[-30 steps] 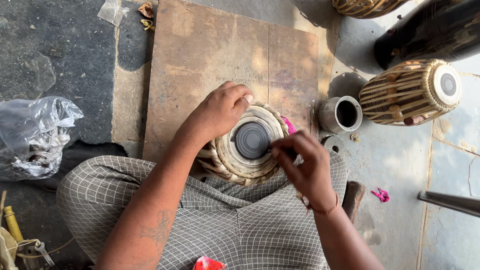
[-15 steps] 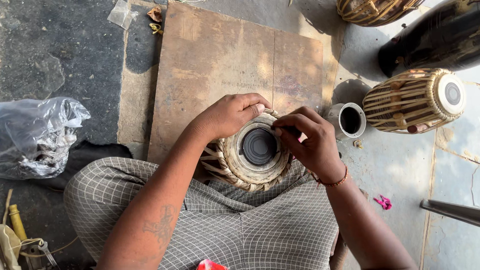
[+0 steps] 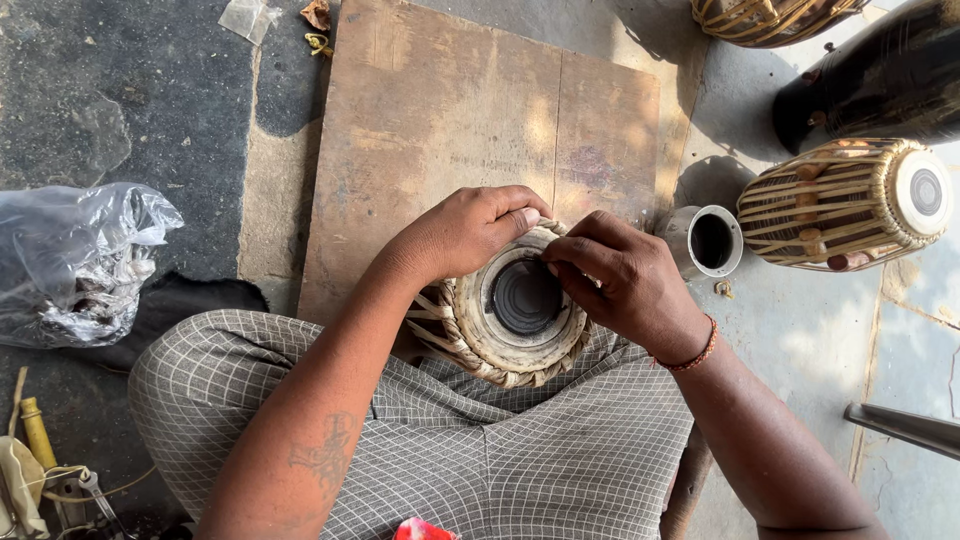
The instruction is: The person applies a black paste and a pink cloth to the center and rim of a drum, smoothing the material by hand.
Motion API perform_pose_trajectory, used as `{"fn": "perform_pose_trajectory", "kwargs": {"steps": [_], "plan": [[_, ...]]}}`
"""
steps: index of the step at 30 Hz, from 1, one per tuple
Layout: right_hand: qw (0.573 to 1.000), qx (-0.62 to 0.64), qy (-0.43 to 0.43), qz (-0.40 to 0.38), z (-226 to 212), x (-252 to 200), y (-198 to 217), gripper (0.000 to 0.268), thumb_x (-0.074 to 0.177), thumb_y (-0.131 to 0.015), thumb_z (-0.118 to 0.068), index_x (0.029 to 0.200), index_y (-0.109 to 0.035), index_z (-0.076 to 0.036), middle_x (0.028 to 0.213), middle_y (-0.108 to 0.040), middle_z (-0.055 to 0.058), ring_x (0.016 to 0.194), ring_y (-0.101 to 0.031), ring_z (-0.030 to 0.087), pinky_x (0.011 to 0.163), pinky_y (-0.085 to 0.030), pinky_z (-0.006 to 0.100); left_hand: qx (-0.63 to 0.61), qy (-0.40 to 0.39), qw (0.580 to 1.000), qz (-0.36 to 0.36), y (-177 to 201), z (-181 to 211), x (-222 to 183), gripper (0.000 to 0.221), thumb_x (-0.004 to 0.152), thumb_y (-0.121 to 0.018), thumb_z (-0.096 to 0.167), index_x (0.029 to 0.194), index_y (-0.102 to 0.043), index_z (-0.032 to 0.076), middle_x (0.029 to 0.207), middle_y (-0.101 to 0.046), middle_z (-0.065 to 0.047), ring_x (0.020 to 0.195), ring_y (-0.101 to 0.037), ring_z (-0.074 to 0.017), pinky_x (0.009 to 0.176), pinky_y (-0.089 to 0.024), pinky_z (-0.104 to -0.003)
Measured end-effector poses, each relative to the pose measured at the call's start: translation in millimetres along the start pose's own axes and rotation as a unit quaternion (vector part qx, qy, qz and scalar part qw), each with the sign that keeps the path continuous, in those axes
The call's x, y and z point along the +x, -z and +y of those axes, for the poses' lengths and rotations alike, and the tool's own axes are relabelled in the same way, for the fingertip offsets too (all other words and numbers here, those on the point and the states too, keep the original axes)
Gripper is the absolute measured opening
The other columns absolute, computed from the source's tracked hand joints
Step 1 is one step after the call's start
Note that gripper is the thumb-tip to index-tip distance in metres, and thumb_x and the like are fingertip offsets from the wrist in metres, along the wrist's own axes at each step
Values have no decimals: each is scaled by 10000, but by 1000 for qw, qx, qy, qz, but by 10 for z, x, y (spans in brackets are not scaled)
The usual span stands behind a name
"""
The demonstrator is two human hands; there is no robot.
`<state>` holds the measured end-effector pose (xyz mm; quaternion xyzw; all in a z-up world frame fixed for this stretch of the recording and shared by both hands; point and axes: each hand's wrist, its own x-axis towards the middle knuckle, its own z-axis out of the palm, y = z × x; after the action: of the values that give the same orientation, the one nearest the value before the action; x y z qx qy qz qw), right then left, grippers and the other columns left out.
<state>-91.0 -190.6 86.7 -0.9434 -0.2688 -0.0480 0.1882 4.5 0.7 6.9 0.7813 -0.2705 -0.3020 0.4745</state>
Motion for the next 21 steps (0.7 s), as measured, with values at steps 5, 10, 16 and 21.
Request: {"fn": "perform_pose_trajectory", "kwargs": {"steps": [5, 10, 16, 21], "plan": [[999, 3, -31, 36, -89, -116, -26, 180, 867, -807, -76, 1033, -741, -102, 925, -655, 61, 781, -705, 229, 663, -574, 353, -5, 7, 1000, 1, 9, 11, 0, 349, 1032, -484, 380, 1295, -674, 251, 1165, -762, -55, 1080, -736, -207, 951, -576, -408], [995, -10, -82, 64, -225, -253, -78, 163, 867, -803, -62, 1016, -744, -95, 908, -655, 65, 758, -696, 236, 651, -568, 356, 10, 6, 1000, 18, 0, 36, -34, 348, 1035, -480, 383, 1278, -688, 246, 1125, -774, -61, 1055, -745, -203, 957, -566, -418], [978, 26, -184, 91, -503, -528, -217, 145, 851, -802, -82, 990, -758, -79, 912, -686, 53, 755, -708, 178, 633, -575, 309, 43, 29, 998, 44, -9, 71, -70, 344, 1036, -478, 385, 1258, -685, 224, 1066, -768, -77, 1017, -743, -229, 942, -563, -444], [944, 165, -229, 172, -327, -543, -345, 104, 924, -777, -64, 1026, -763, -50, 951, -695, 22, 805, -704, 91, 696, -578, 247, 172, 50, 975, 129, -76, 79, -116, 402, 1052, -512, 464, 1183, -676, 122, 1024, -773, -101, 1092, -699, -290, 959, -561, -464]]}}
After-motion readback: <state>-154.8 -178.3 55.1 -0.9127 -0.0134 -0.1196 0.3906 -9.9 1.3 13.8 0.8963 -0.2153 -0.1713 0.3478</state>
